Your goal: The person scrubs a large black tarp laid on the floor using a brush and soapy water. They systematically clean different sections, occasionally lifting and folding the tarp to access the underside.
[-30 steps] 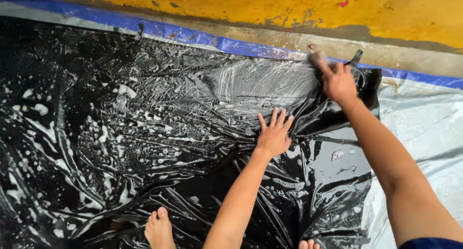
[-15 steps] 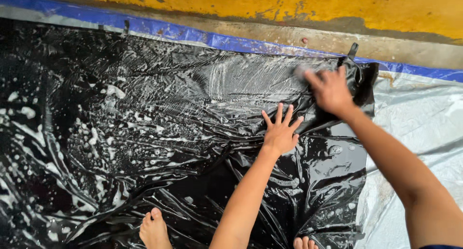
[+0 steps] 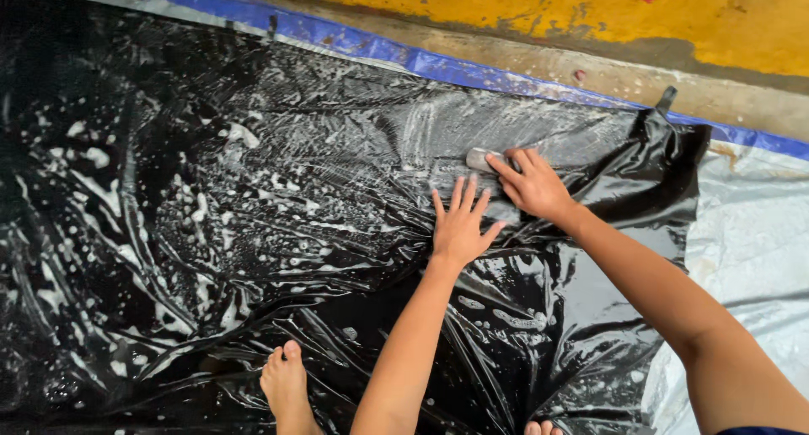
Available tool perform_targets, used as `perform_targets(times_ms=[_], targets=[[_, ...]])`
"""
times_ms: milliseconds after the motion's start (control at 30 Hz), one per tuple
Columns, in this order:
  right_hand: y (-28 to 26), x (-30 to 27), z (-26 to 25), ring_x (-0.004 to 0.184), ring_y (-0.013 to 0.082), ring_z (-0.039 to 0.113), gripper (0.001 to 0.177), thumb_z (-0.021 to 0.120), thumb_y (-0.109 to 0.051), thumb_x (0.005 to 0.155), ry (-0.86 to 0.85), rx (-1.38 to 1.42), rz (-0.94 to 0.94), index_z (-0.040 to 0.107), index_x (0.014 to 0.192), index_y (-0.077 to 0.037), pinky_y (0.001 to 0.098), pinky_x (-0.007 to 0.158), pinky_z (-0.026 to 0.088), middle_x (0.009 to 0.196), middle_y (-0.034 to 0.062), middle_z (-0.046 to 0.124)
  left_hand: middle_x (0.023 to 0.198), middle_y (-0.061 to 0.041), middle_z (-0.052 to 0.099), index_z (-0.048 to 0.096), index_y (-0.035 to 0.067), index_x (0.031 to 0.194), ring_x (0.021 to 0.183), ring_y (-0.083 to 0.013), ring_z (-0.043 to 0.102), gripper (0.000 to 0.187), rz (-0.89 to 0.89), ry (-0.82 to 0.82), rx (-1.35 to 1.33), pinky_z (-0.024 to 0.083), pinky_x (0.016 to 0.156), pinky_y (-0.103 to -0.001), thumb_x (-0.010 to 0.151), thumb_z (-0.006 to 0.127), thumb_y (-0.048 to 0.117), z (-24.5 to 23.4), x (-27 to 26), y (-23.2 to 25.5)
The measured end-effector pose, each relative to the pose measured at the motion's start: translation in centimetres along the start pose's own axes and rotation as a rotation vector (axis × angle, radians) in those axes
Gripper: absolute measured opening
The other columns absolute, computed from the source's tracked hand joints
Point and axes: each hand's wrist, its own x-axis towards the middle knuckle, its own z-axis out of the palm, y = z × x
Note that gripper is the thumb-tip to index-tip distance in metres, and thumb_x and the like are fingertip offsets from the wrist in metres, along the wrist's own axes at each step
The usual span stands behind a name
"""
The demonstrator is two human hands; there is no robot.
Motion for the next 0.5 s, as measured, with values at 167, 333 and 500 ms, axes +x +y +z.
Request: perform_targets(times_ms=[167, 333, 500], targets=[[-2.7, 3.8, 1.4, 0.106, 0.0369, 0.063, 0.051, 0.066, -0.022, 0.101, 0.015, 0.035, -0.088, 0.067, 0.152, -0.016, 0.0455, 0.091, 0.053, 0.127, 0.0173, 0.063, 0.183, -0.016, 0.022, 0.042, 0.018, 0.170, 0.170, -0.0362, 0.011, 0.074, -0.142, -0.056, 0.072, 0.004, 0.127, -0.083, 0.111, 0.043, 0.062, -2.1, -1.1, -1.8], [-6.3, 7.9, 3.9, 0.106, 0.0349, 0.062, 0.050, 0.066, -0.021, 0.102, 0.032, 0.048, -0.145, 0.067, 0.152, -0.017, 0.0445, 0.088, 0.052, 0.128, 0.0154, 0.063, 0.184, -0.015, 0.020, 0.039, 0.018, 0.172, 0.171, -0.0366, 0.009, 0.073, -0.255, -0.084, 0.031, 0.006, 0.127, -0.082, 0.110, 0.049, 0.055, -4.5, -3.3, -4.3], [-10.2, 10.6, 6.6, 0.104, 0.0358, 0.064, 0.040, 0.050, -0.024, 0.113, 0.067, 0.108, -0.318, 0.066, 0.149, -0.016, 0.0425, 0.080, 0.048, 0.127, 0.0181, 0.065, 0.178, -0.014, 0.033, 0.047, 0.017, 0.165, 0.168, -0.0369, 0.018, 0.074, -0.396, 0.011, 0.112, 0.016, 0.126, -0.078, 0.107, 0.050, 0.062, -5.2, -5.9, -8.3]])
